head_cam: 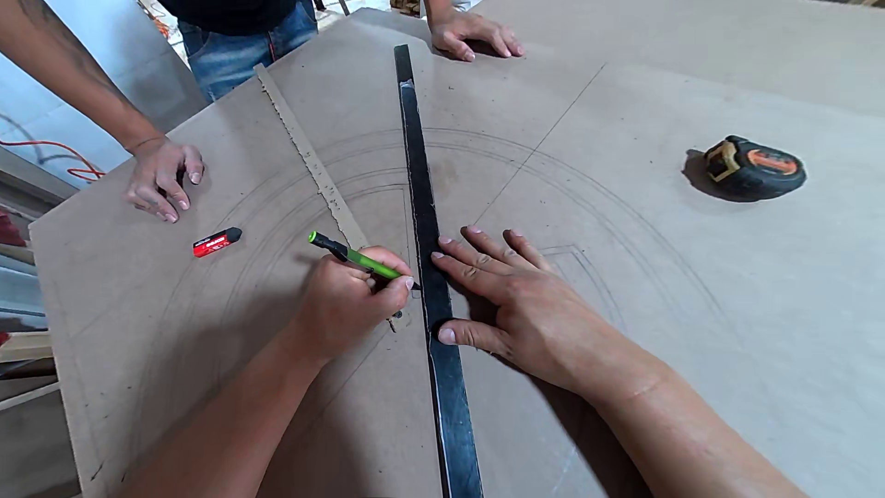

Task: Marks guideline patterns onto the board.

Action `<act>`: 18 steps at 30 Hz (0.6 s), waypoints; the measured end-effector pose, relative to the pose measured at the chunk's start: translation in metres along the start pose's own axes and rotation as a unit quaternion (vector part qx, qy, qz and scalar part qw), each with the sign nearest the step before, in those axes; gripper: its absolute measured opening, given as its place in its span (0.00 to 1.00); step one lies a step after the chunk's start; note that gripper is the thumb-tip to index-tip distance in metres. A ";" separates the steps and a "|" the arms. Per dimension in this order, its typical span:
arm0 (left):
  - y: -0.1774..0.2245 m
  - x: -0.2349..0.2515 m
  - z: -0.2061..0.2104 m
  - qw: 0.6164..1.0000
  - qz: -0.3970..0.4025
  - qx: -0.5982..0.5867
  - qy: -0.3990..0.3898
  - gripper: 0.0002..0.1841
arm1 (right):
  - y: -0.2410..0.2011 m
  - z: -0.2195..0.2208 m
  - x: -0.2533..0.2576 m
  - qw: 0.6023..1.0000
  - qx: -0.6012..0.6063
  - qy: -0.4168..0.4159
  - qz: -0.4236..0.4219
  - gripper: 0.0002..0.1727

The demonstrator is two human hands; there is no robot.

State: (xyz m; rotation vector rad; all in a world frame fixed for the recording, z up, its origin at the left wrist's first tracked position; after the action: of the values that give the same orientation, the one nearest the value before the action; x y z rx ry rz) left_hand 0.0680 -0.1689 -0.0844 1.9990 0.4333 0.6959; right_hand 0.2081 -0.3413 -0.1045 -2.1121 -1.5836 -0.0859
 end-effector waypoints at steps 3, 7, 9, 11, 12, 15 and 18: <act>0.001 -0.001 -0.001 1.000 -0.002 0.005 -0.001 0.04 | 0.000 0.000 -0.001 1.000 -0.004 0.003 0.000 0.49; -0.001 0.000 -0.001 1.000 -0.011 -0.019 -0.001 0.04 | 0.000 0.000 0.001 1.000 -0.003 0.006 0.000 0.48; -0.002 0.000 -0.001 1.000 -0.013 -0.026 -0.005 0.04 | -0.001 0.000 0.001 1.000 -0.004 0.001 0.004 0.49; -0.002 -0.001 -0.001 1.000 -0.016 -0.026 -0.005 0.04 | -0.001 0.000 0.000 1.000 -0.004 0.001 0.004 0.49; -0.002 -0.001 -0.001 0.999 -0.019 -0.025 -0.005 0.04 | -0.001 0.000 -0.001 1.000 -0.003 0.004 0.002 0.48; -0.002 -0.001 -0.001 1.000 -0.010 -0.020 -0.006 0.04 | -0.001 0.000 -0.001 1.000 0.001 0.002 0.001 0.48; -0.002 0.000 -0.002 1.000 -0.002 -0.019 -0.012 0.03 | -0.001 0.001 0.000 1.000 0.002 0.003 0.005 0.49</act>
State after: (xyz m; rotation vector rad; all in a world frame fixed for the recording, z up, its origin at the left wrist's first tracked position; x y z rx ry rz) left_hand 0.0665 -0.1668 -0.0852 1.9674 0.4066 0.6736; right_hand 0.2074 -0.3404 -0.1047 -2.1136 -1.5691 -0.0846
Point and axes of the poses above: each hand's wrist, its own x-axis towards the middle knuckle, its own z-axis out of the palm, y = z × x, the point moved 4 cm from there along x, towards the middle knuckle, and after that the axes turned 9 degrees about y, right-handed, at the moved point
